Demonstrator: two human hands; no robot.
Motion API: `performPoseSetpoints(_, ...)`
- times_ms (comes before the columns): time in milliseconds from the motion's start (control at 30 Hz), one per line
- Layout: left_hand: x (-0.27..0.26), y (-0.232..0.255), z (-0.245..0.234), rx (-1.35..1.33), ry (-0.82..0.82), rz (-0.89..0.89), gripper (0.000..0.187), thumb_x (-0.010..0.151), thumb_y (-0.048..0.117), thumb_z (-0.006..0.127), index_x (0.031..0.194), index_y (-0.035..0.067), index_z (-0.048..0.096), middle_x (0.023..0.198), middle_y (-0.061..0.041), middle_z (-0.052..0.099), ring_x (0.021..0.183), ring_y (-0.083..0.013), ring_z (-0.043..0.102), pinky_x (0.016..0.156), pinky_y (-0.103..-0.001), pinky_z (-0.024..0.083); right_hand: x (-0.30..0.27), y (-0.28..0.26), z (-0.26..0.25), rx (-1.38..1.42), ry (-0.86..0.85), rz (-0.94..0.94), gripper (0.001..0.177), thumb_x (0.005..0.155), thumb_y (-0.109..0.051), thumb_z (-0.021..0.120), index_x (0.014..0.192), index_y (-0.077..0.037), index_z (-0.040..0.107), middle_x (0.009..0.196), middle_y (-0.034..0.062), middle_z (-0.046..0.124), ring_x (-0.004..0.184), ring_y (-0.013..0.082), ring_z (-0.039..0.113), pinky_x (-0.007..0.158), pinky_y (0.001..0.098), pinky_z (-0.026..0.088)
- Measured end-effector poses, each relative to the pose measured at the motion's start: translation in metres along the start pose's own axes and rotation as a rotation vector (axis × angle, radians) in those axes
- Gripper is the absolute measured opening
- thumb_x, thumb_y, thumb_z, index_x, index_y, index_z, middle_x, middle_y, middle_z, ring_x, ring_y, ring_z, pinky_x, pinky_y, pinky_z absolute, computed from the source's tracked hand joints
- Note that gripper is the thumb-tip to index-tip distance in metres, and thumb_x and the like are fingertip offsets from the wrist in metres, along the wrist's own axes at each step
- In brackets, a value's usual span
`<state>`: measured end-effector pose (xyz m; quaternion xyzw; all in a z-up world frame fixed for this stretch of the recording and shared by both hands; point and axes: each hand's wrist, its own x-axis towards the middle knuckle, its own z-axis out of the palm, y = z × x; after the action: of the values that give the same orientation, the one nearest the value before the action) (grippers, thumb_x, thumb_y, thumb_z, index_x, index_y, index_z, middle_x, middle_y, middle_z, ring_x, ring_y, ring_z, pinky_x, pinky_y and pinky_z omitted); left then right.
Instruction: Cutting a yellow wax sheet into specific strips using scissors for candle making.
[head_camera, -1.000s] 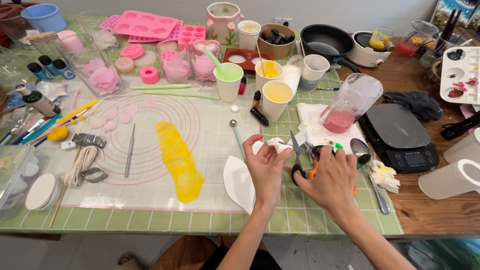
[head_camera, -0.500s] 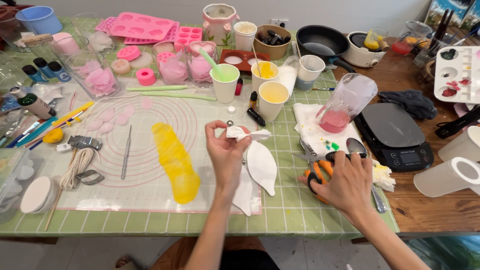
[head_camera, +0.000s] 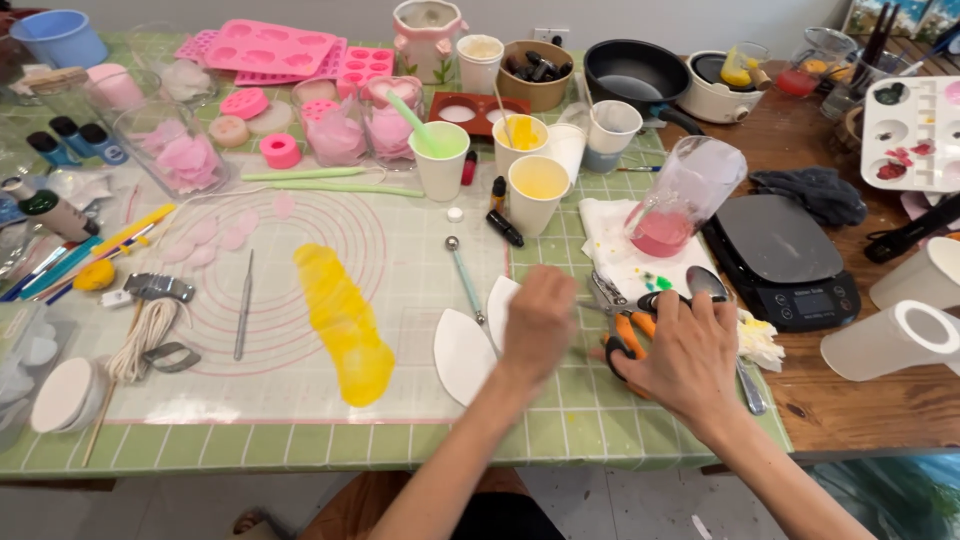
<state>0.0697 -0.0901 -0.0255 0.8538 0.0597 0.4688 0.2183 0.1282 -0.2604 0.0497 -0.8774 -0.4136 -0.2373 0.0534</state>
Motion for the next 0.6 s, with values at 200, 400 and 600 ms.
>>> performPoseSetpoints(200, 0.024, 0.059, -0.048, -0.317, -0.001, 0.11, 0.038, 0.06, -0.002, 0.064, 0.098, -0.001, 0.065, 0.103, -0.014, 0.066, 0.099, -0.0324, 0.064, 0.082, -0.039, 0.056, -0.007, 0.014, 0.015, -0.039, -0.068, 0.027, 0.072, 0.053, -0.06, 0.088, 0.088, -0.003, 0.06, 0.078, 0.0107, 0.063, 0.085, 0.0278, 0.055, 0.082, 0.0425, 0.037)
performPoseSetpoints(400, 0.001, 0.028, 0.015, -0.105, -0.232, 0.029, 0.009, 0.088, -0.004, 0.071, 0.092, 0.001, 0.065, 0.099, -0.014, 0.062, 0.098, -0.03, 0.064, 0.083, -0.042, 0.054, -0.021, 0.026, -0.009, -0.021, -0.064, 0.086, 0.066, 0.053, -0.058, 0.086, 0.087, -0.008, 0.062, 0.078, 0.0098, 0.064, 0.084, 0.0277, 0.057, 0.083, 0.0436, 0.04)
performPoseSetpoints(600, 0.035, 0.078, 0.015, -0.462, -0.163, 0.037, 0.044, 0.068, -0.015, 0.059, 0.108, 0.001, 0.071, 0.104, -0.013, 0.062, 0.099, -0.0297, 0.067, 0.086, -0.038, 0.058, -0.087, 0.155, 0.001, 0.431, -0.061, 0.642, 0.044, 0.085, -0.042, 0.075, 0.094, -0.004, 0.054, 0.079, 0.0094, 0.06, 0.073, 0.023, 0.059, 0.068, 0.036, 0.047)
